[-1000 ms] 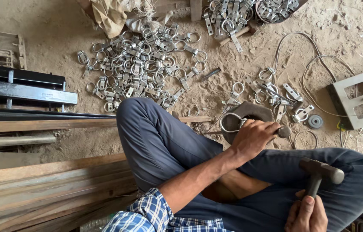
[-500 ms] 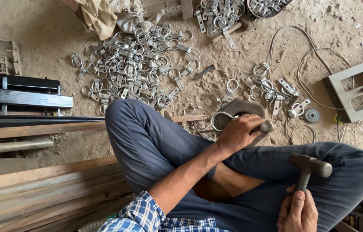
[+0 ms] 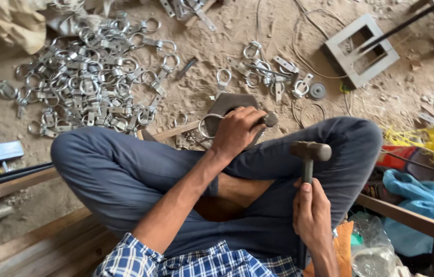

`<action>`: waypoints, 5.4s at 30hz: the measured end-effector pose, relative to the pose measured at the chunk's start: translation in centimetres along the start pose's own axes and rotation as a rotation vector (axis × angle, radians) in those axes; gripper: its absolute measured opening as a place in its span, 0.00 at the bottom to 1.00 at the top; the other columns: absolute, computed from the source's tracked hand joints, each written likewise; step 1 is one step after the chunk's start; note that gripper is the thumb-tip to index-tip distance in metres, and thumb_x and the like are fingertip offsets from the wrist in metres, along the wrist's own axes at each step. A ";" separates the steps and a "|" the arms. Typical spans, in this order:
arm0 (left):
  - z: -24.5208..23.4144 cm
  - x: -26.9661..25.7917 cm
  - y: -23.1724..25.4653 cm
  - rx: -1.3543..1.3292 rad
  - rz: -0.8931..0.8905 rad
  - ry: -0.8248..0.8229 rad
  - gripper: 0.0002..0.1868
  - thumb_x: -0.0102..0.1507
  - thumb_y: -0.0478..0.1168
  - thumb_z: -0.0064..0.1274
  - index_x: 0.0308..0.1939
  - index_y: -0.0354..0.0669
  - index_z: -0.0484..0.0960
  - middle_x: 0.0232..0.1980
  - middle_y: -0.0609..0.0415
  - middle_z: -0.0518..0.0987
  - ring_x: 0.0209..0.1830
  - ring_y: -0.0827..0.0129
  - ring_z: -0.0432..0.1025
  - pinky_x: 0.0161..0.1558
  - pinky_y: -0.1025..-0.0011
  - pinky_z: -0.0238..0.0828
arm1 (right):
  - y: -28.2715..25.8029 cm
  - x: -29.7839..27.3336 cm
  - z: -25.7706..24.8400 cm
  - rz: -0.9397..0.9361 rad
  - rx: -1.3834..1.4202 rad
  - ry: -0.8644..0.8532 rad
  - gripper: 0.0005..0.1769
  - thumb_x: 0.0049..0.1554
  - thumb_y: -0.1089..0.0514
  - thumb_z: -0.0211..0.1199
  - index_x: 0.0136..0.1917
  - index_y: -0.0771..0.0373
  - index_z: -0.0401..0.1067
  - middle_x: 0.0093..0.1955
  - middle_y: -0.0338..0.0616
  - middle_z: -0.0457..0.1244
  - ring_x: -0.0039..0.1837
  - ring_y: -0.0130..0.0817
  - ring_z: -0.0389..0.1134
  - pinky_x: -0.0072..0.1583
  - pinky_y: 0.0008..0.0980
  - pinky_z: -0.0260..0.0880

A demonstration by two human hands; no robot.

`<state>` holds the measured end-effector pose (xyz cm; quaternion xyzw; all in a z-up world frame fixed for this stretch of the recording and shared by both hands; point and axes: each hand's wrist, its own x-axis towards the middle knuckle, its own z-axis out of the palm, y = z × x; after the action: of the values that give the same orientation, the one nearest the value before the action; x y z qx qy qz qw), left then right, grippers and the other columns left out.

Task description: The person sits on the floor and assembles metal hardware components. They place a metal piece on a circular anvil, use a hammer to strike it, and then attach a metal ring to the piece. The person repeats this process with multiple components, handling them one at a time.

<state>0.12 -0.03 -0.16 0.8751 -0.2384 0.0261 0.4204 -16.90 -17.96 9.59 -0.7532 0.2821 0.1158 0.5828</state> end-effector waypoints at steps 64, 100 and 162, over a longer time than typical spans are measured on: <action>-0.5 -2.3 1.6 0.208 -0.115 0.153 0.15 0.67 0.51 0.58 0.51 0.48 0.86 0.52 0.61 0.86 0.62 0.60 0.75 0.72 0.48 0.57 | 1.6 0.0 -4.4 0.119 0.420 -0.114 0.28 0.67 0.39 0.36 0.49 0.66 0.61 0.21 0.38 0.50 0.17 0.24 0.48 0.19 0.25 0.49; 0.3 0.1 3.4 0.159 -0.161 0.063 0.13 0.62 0.42 0.62 0.48 0.44 0.82 0.42 0.52 0.85 0.41 0.55 0.79 0.43 0.60 0.76 | -7.0 2.1 3.2 -0.382 -0.342 0.038 0.12 0.68 0.56 0.55 0.47 0.68 0.63 0.24 0.52 0.53 0.24 0.39 0.53 0.31 0.41 0.51; 0.9 -0.2 -0.5 0.062 0.017 0.186 0.10 0.69 0.44 0.59 0.53 0.50 0.82 0.56 0.53 0.85 0.66 0.54 0.75 0.68 0.52 0.68 | 2.4 0.3 -4.7 0.043 0.421 -0.032 0.25 0.68 0.42 0.37 0.47 0.66 0.59 0.20 0.37 0.48 0.17 0.23 0.47 0.19 0.26 0.49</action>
<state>0.00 -0.36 -1.12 0.8794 -0.2050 0.1183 0.4131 -18.70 -22.85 8.88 -0.6066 0.3067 0.0783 0.7293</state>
